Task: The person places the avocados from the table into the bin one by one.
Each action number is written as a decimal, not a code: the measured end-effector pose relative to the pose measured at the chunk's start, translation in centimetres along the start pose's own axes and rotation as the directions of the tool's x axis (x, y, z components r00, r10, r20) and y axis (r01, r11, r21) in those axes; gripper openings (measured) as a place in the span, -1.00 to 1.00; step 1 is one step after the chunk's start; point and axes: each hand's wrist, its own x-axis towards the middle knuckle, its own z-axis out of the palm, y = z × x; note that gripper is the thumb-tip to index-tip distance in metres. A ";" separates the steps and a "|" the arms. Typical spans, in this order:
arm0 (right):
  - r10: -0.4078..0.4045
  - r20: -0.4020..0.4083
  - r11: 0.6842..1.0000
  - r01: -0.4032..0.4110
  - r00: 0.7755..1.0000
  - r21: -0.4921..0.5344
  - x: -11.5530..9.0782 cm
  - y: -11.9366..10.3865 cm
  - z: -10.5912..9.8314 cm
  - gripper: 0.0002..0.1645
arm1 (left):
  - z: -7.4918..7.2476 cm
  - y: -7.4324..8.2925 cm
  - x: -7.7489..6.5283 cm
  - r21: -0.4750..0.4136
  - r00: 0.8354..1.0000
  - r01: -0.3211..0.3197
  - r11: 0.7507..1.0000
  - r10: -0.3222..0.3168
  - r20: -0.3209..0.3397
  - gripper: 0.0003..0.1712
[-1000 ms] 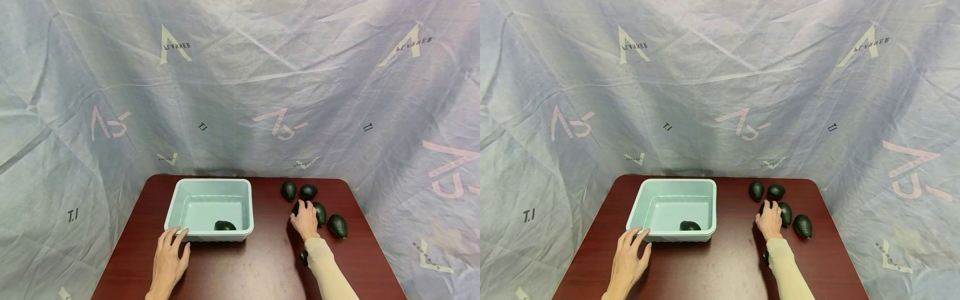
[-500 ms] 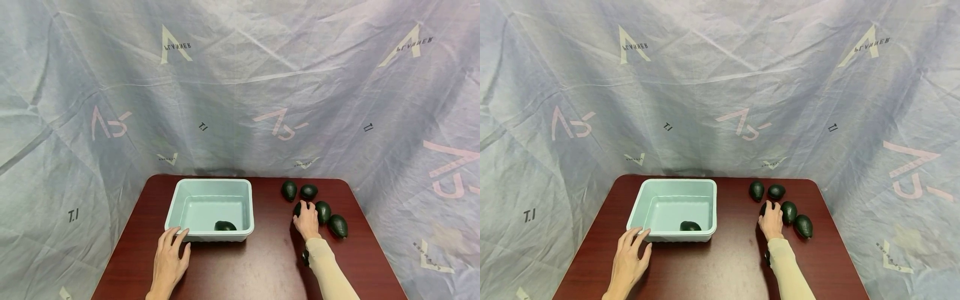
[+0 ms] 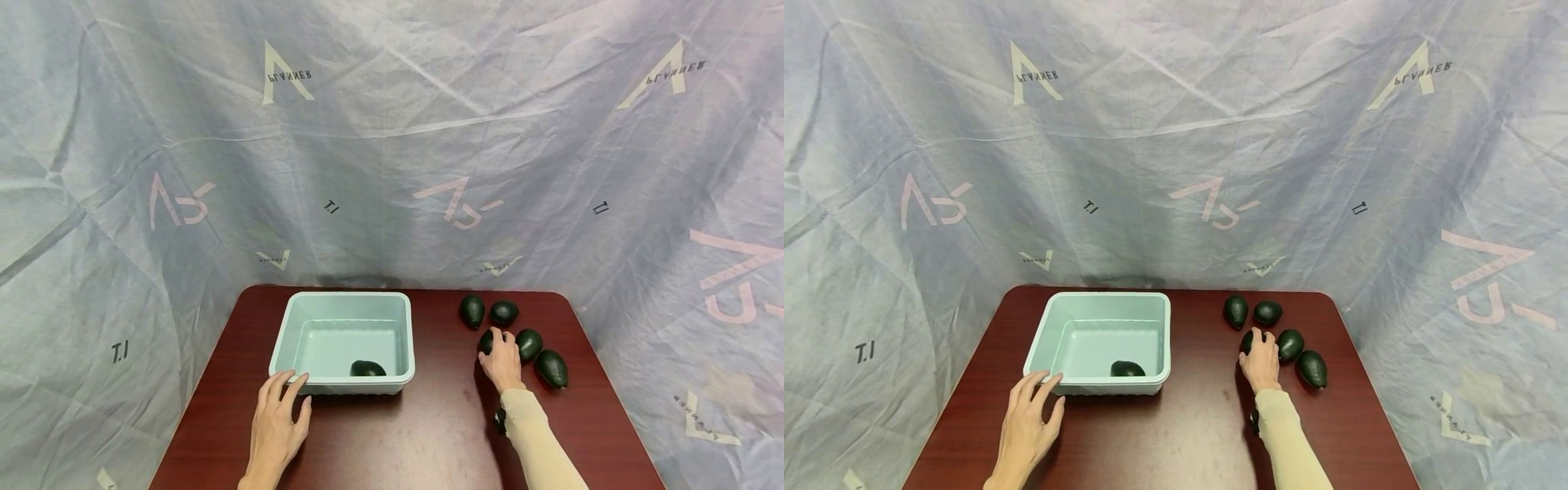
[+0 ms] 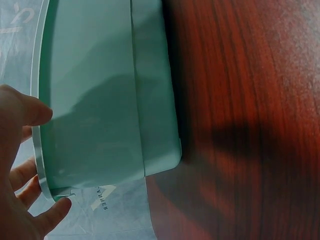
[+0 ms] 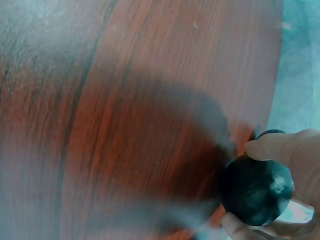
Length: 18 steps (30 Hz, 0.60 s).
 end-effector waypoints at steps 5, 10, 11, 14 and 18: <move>-0.004 0.004 1.000 0.004 1.000 -0.001 0.0 0.0 -0.3 -0.16 | 0.0 0.0 0.0 -0.002 1.000 -0.005 1.000 0.005 -0.005 -0.52; -0.007 -0.006 1.000 0.007 1.000 0.016 0.0 -0.2 -0.6 -0.14 | 0.0 0.0 0.0 -0.004 1.000 -0.007 1.000 0.007 -0.002 -0.52; -0.008 -0.009 1.000 0.008 1.000 0.024 -0.1 -0.3 -0.7 -0.14 | 0.0 0.0 0.0 -0.004 1.000 -0.007 1.000 0.007 -0.003 -0.51; -0.007 -0.007 0.999 0.007 1.000 0.040 0.0 -0.4 -0.9 -0.14 | -0.1 0.0 0.1 -0.002 1.000 -0.006 1.000 0.006 -0.001 -0.51; 0.012 0.014 0.999 -0.012 1.000 0.046 0.1 -0.6 -1.1 -0.12 | -0.1 0.0 0.1 0.002 1.000 -0.006 1.000 0.006 0.001 -0.51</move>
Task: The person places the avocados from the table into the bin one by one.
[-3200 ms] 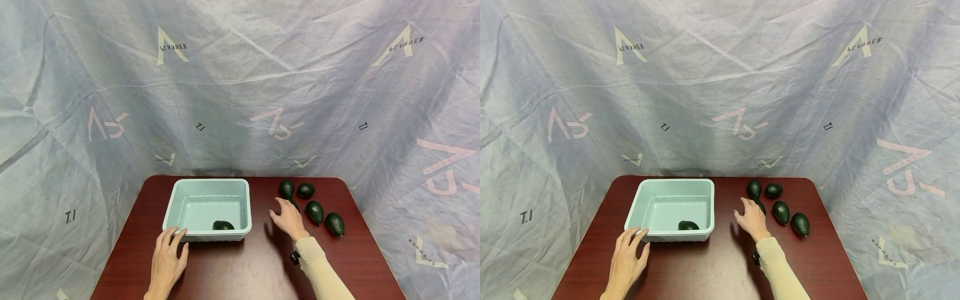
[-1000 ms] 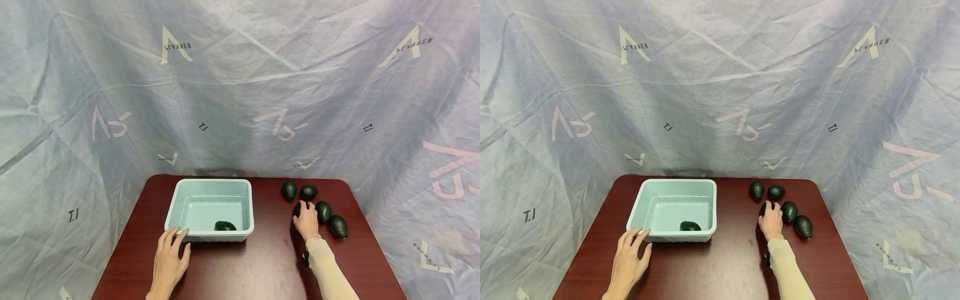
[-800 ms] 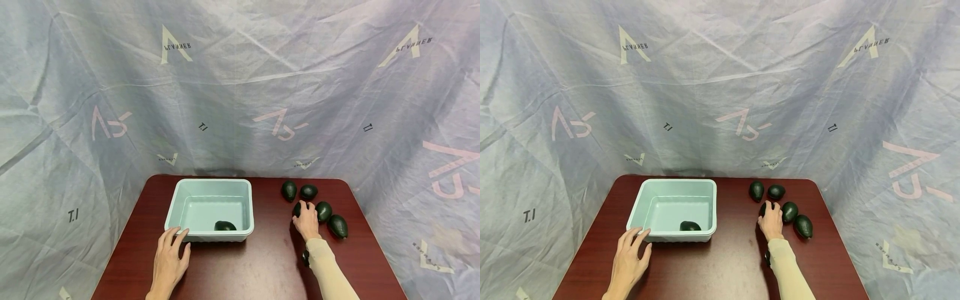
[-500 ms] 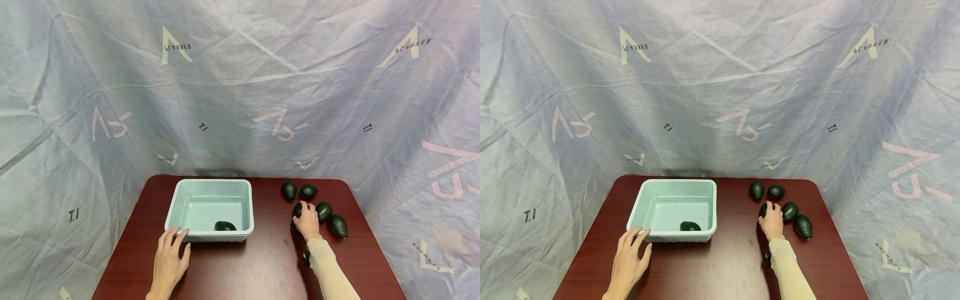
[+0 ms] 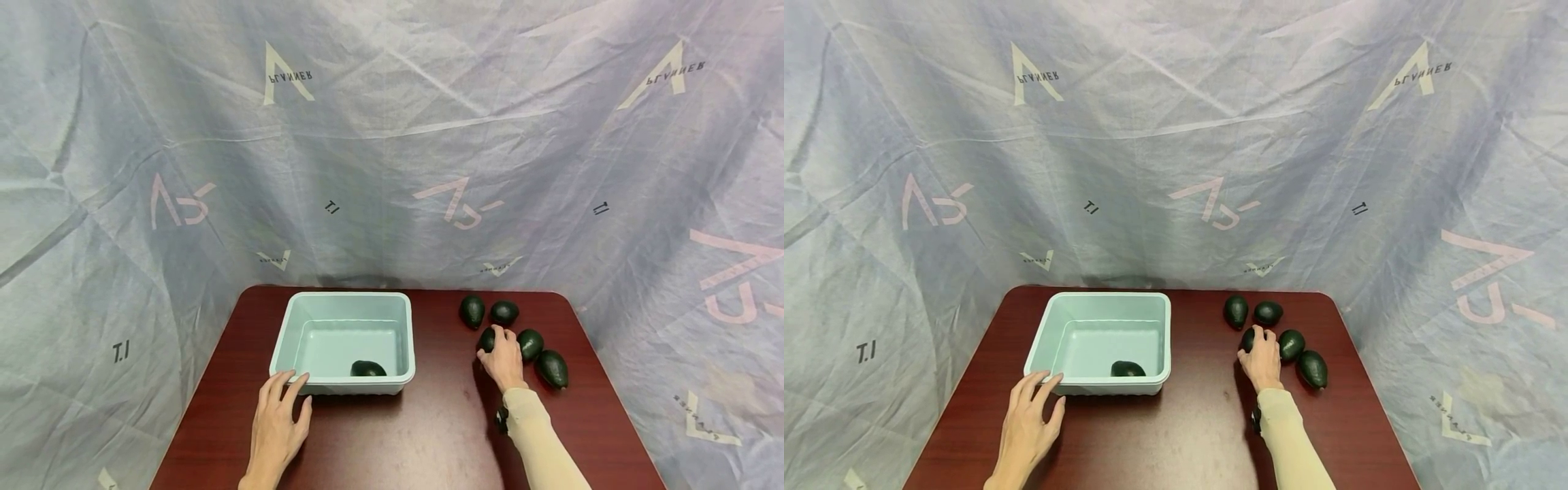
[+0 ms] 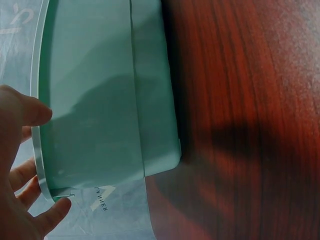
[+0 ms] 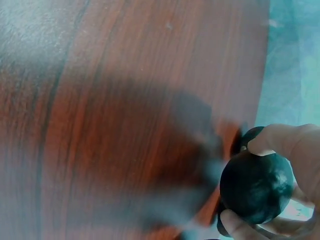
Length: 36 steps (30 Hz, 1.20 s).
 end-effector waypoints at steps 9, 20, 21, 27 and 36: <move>-0.037 -0.042 0.999 0.038 0.998 0.024 0.1 -0.8 -0.7 -0.13 | 0.1 0.0 0.0 -0.003 1.000 0.000 1.000 0.000 -0.003 -0.51; -0.087 -0.093 0.995 0.092 0.992 0.049 0.2 -2.1 -1.4 -0.15 | 0.0 0.2 0.1 0.002 1.000 0.001 1.000 -0.001 -0.014 -0.50; -0.092 -0.095 0.994 0.097 0.991 0.050 0.3 -2.3 -1.5 -0.16 | 0.0 0.2 0.1 0.001 1.000 0.003 1.000 -0.003 -0.013 -0.50; -0.093 -0.084 0.994 0.098 0.992 0.054 0.4 -3.2 -2.2 -0.16 | -0.1 0.2 0.0 -0.001 1.000 0.011 1.000 -0.011 -0.003 -0.50; -0.099 -0.067 0.993 0.103 0.993 0.062 0.6 -4.2 -2.9 -0.15 | 0.1 0.1 0.0 -0.005 1.000 0.003 1.000 -0.003 -0.013 -0.49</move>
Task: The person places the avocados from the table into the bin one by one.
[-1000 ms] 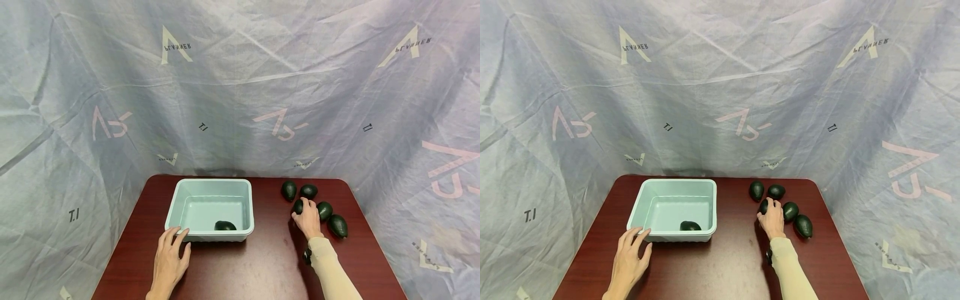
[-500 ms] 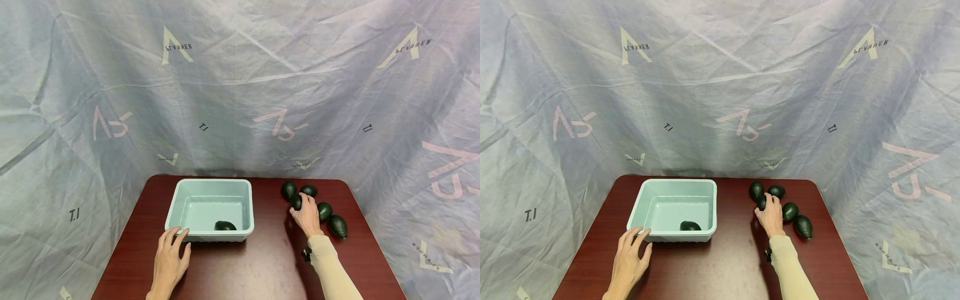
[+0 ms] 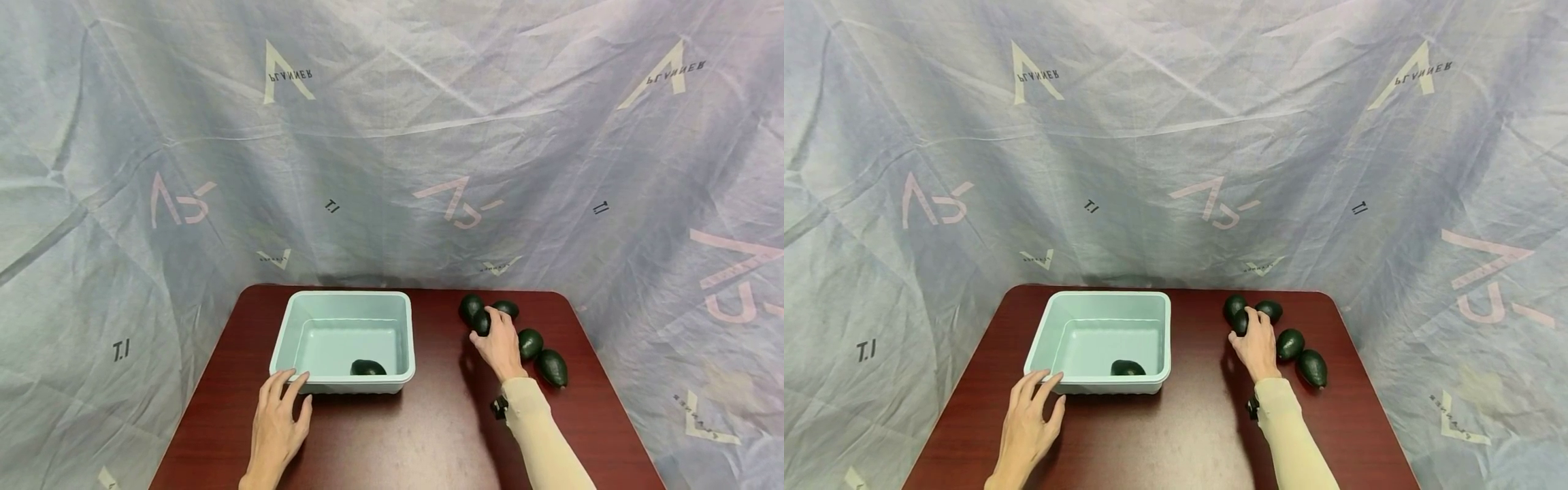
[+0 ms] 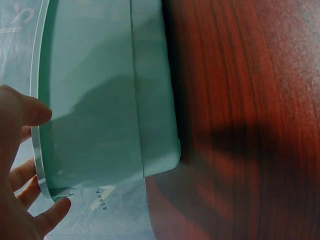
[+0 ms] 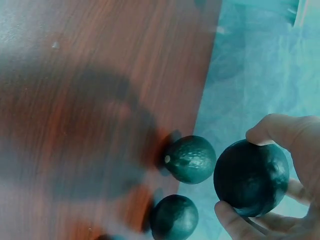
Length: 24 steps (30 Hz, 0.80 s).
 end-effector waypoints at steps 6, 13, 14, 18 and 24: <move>0.001 0.011 1.000 -0.001 1.000 -0.005 0.2 -0.7 -0.4 -0.14 | 0.0 0.0 0.0 0.000 1.000 0.000 1.000 0.000 -0.001 -0.49; -0.011 0.021 1.000 0.011 1.000 0.005 0.6 -1.9 -0.7 -0.13 | 0.0 0.1 -0.1 0.002 1.000 0.004 1.000 -0.004 0.005 -0.49; -0.012 0.023 1.000 0.012 1.000 0.005 0.6 -2.1 -0.7 -0.13 | 0.0 0.1 0.0 0.002 1.000 0.005 1.000 -0.005 0.005 -0.49; -0.014 0.040 1.000 0.014 0.999 0.010 0.8 -2.9 -0.9 -0.13 | 0.0 0.0 0.0 0.000 1.000 -0.001 1.000 0.001 0.001 -0.48; -0.014 0.063 0.999 0.012 0.998 0.032 1.0 -4.0 -1.0 -0.13 | 0.0 0.0 0.0 0.000 1.000 -0.004 1.000 0.004 -0.001 -0.48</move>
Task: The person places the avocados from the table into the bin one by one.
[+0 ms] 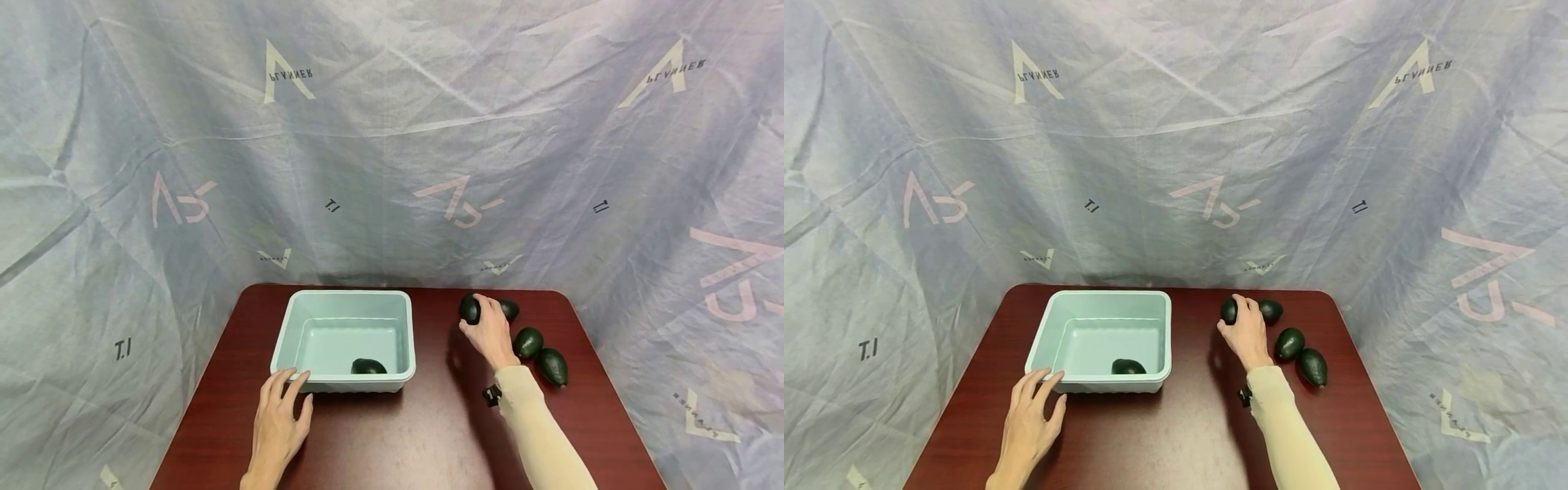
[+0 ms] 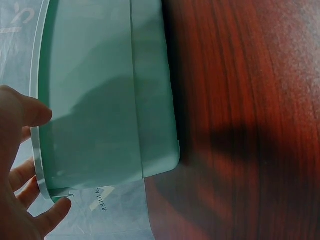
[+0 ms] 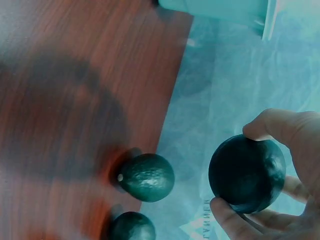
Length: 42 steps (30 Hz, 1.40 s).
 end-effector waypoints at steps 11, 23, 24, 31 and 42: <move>-0.053 -0.009 0.999 0.053 0.999 0.009 0.7 -2.6 0.0 -0.15 | 0.1 -0.1 -0.1 -0.007 1.000 0.009 1.000 -0.009 0.002 -0.48; -0.131 -0.029 0.991 0.131 0.991 0.013 1.5 -5.4 0.4 -0.18 | 0.2 -0.1 -0.2 -0.016 1.000 0.021 1.000 -0.021 -0.001 -0.49; -0.136 -0.029 0.991 0.136 0.990 0.012 1.6 -5.7 0.5 -0.18 | 0.2 -0.1 -0.2 -0.017 1.000 0.023 1.000 -0.023 0.000 -0.49; -0.154 -0.009 0.988 0.154 0.988 0.015 1.8 -7.3 0.5 -0.19 | 0.2 -0.1 -0.2 -0.016 1.000 0.027 0.999 -0.027 0.000 -0.48; -0.182 0.014 0.983 0.181 0.983 0.037 2.0 -9.7 1.0 -0.20 | 0.2 0.0 -0.2 -0.014 0.999 0.036 0.999 -0.035 0.002 -0.48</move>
